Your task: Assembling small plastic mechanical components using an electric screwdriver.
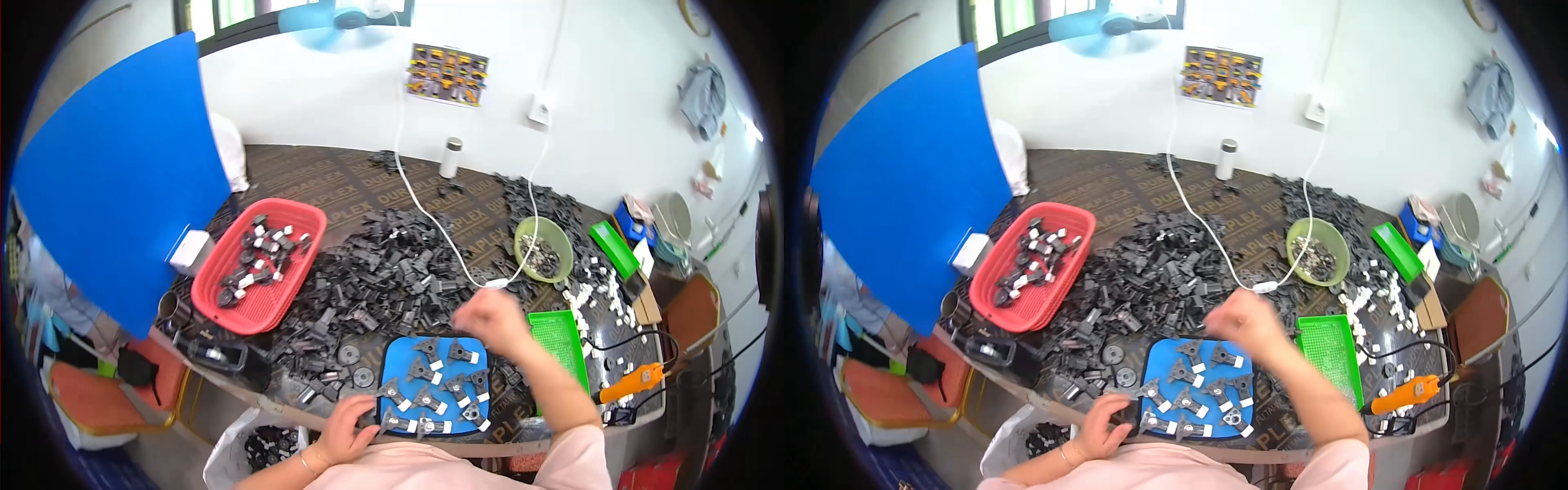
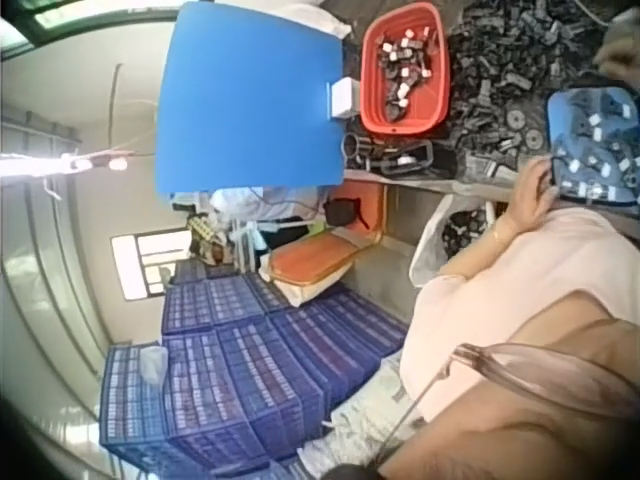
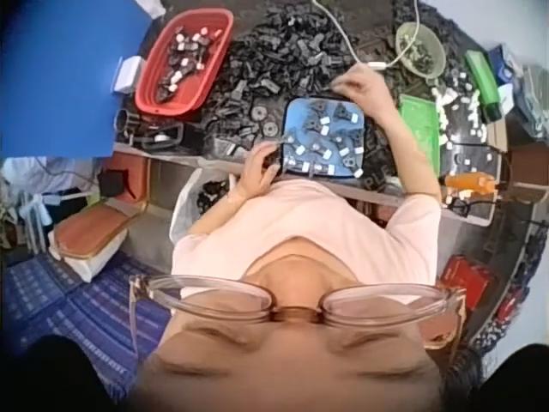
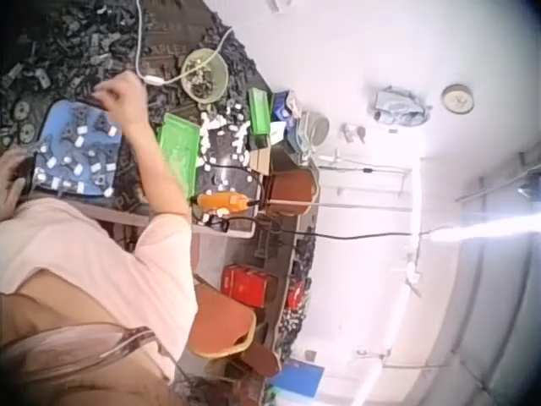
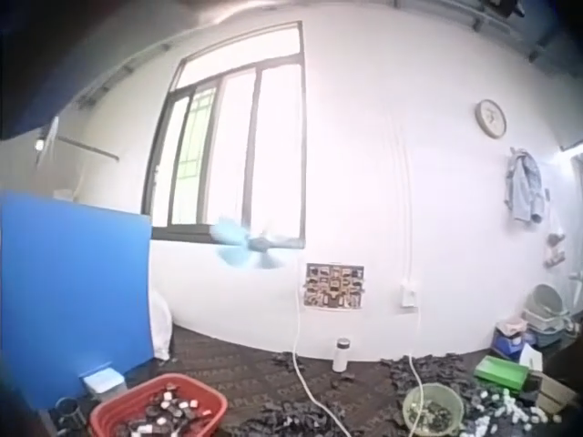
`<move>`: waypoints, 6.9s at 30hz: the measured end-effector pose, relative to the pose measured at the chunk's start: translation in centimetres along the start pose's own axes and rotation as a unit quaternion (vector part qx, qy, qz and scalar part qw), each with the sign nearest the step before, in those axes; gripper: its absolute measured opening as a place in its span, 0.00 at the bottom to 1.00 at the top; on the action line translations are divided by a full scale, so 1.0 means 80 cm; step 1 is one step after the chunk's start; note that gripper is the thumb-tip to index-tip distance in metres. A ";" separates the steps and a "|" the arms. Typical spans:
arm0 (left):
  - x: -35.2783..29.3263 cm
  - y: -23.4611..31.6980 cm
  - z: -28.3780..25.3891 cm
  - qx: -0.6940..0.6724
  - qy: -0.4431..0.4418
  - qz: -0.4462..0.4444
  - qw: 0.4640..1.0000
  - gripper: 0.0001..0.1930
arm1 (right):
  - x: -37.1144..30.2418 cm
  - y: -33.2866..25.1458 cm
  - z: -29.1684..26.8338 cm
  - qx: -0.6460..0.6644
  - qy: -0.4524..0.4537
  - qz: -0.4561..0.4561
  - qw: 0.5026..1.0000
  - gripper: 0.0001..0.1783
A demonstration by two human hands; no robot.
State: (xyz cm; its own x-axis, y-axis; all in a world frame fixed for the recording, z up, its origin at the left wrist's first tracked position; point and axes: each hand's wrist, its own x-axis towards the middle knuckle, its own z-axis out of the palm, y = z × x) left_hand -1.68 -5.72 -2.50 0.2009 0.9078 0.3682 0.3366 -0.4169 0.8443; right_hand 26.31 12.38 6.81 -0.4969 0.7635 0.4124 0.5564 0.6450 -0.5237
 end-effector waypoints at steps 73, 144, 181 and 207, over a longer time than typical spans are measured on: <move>0.039 0.008 0.021 -0.551 0.071 -0.413 0.722 0.12 | -0.065 -0.107 0.114 0.120 -0.139 0.004 0.983 0.09; 0.025 0.019 0.016 -0.584 0.047 -0.391 0.710 0.18 | -0.078 0.058 0.068 0.032 -0.050 0.383 0.922 0.11; 0.031 0.005 0.025 -0.611 0.009 -0.361 0.704 0.31 | -0.151 0.020 0.022 -0.016 -0.113 0.365 0.924 0.07; -0.022 -0.052 -0.017 0.209 0.069 0.047 0.974 0.24 | -0.074 0.109 -0.056 -0.147 0.111 0.313 0.932 0.08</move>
State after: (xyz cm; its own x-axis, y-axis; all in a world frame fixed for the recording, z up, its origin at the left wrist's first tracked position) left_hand -4.71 -5.52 -6.09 0.1328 0.8498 0.5101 0.6738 -0.4548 0.5823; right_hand 37.09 13.60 3.14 0.1182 0.9595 0.2558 0.8655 0.0267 -0.5001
